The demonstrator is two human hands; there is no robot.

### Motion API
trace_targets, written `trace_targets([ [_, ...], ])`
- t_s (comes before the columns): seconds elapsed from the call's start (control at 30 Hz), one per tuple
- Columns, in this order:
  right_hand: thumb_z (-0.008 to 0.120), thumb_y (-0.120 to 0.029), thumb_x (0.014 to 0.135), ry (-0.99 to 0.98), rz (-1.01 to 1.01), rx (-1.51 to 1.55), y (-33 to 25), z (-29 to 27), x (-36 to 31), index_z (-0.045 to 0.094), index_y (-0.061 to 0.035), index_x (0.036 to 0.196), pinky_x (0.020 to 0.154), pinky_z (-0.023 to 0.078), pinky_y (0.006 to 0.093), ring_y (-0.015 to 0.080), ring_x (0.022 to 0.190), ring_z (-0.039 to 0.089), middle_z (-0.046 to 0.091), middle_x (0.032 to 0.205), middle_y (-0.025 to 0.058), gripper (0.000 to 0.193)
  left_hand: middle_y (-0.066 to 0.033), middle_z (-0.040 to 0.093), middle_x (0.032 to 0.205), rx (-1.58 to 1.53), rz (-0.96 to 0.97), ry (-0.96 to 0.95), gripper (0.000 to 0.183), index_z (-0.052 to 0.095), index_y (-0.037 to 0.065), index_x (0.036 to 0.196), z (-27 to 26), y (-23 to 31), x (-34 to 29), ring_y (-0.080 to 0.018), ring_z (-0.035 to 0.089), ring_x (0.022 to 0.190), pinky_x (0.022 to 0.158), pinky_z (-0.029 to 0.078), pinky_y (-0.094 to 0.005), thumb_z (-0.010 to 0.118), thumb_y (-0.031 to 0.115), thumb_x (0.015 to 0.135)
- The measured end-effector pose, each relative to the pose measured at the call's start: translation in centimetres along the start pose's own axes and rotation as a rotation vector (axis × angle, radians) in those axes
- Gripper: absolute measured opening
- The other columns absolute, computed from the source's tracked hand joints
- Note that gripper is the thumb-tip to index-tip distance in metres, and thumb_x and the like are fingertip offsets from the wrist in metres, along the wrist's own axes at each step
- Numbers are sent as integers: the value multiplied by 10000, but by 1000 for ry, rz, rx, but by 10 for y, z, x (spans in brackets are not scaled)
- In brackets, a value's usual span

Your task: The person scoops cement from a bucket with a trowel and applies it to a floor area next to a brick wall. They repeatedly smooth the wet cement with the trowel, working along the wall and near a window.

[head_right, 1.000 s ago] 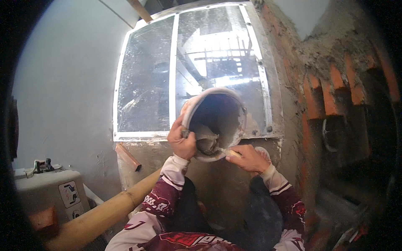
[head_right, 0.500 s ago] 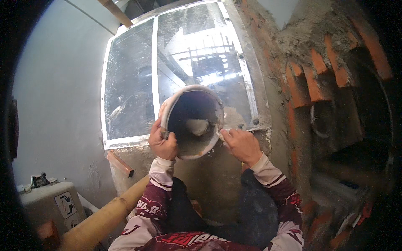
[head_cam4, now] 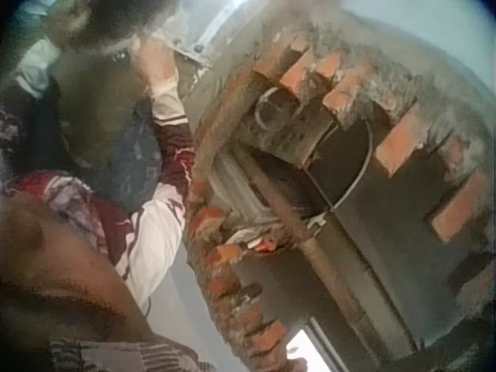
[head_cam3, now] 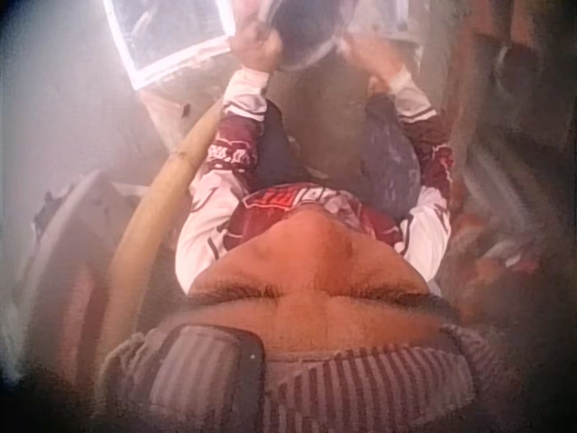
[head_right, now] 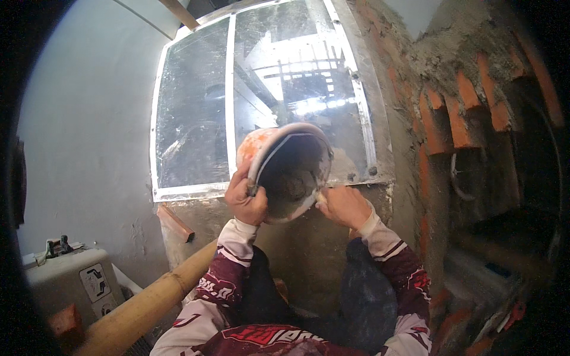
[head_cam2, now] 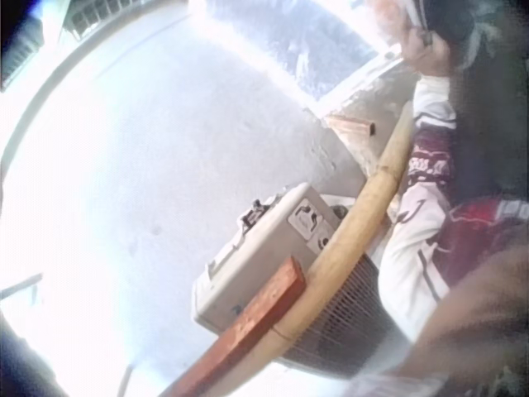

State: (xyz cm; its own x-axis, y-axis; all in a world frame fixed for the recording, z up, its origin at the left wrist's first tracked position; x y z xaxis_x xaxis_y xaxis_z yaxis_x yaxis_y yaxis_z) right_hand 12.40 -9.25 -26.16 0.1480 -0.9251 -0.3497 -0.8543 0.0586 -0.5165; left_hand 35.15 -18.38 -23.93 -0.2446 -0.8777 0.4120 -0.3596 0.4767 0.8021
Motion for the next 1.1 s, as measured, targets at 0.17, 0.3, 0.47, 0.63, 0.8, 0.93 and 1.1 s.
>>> trace_targets([
  [0.17,627,-365,900,-92,-105,295,-5,23,4,671,-1,966,713,508,508,453,795,655,673,807,258,373,-270,602,1297,19,38,-53,257,673,-100,896,2,6,-10,-398,554,1269,1096,395,-428,540,-84,677],
  [0.3,629,-347,919,-148,-123,591,-16,25,-2,663,-2,922,592,491,400,290,629,655,652,701,158,347,-267,612,1276,27,-35,-39,214,657,-98,853,-3,2,-11,-390,565,1259,1073,413,-423,544,-85,672],
  [0.47,626,-306,945,-255,27,936,-1,8,-20,652,-17,896,502,439,278,81,547,557,574,646,25,295,-231,645,1210,33,-180,103,184,647,-89,831,-8,-9,-3,-321,630,1123,966,469,-359,557,-34,680],
  [0.63,638,-280,943,-103,58,848,13,-24,-34,647,1,916,520,453,267,88,569,561,572,674,16,283,-143,664,1122,35,-211,194,343,683,-91,997,-21,-23,-3,-224,637,969,873,482,-298,542,-22,693],
  [0.8,658,-255,934,13,93,911,34,-48,-47,648,0,970,526,457,257,79,571,565,577,681,7,257,-117,657,1138,-58,-264,228,431,654,-100,1104,-20,-26,-2,-190,637,969,876,479,-270,508,-55,701],
  [0.93,665,-237,928,155,59,1026,59,-55,-39,639,18,998,530,483,250,84,591,590,615,772,22,266,-110,630,1175,-96,-352,237,458,644,-92,1143,-24,-18,0,-190,627,1026,912,470,-274,480,-83,716],
  [1.1,637,-219,950,219,176,1377,124,-65,-3,597,9,1151,538,517,240,98,630,602,639,861,57,307,-87,620,1156,-97,-360,218,476,629,-89,1160,-29,-20,-6,-167,616,1017,910,465,-260,471,-89,711],
])
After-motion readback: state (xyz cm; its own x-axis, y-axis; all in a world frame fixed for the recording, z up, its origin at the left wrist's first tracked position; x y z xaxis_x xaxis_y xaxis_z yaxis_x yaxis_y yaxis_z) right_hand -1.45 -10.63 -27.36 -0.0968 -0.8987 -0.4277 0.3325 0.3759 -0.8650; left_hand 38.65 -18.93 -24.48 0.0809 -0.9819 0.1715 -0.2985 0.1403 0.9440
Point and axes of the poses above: each hand's wrist, its own x-axis towards the middle knuckle, its own z-axis out of the palm, y = z × x, the point moved 1 cm from there along x, towards the middle knuckle
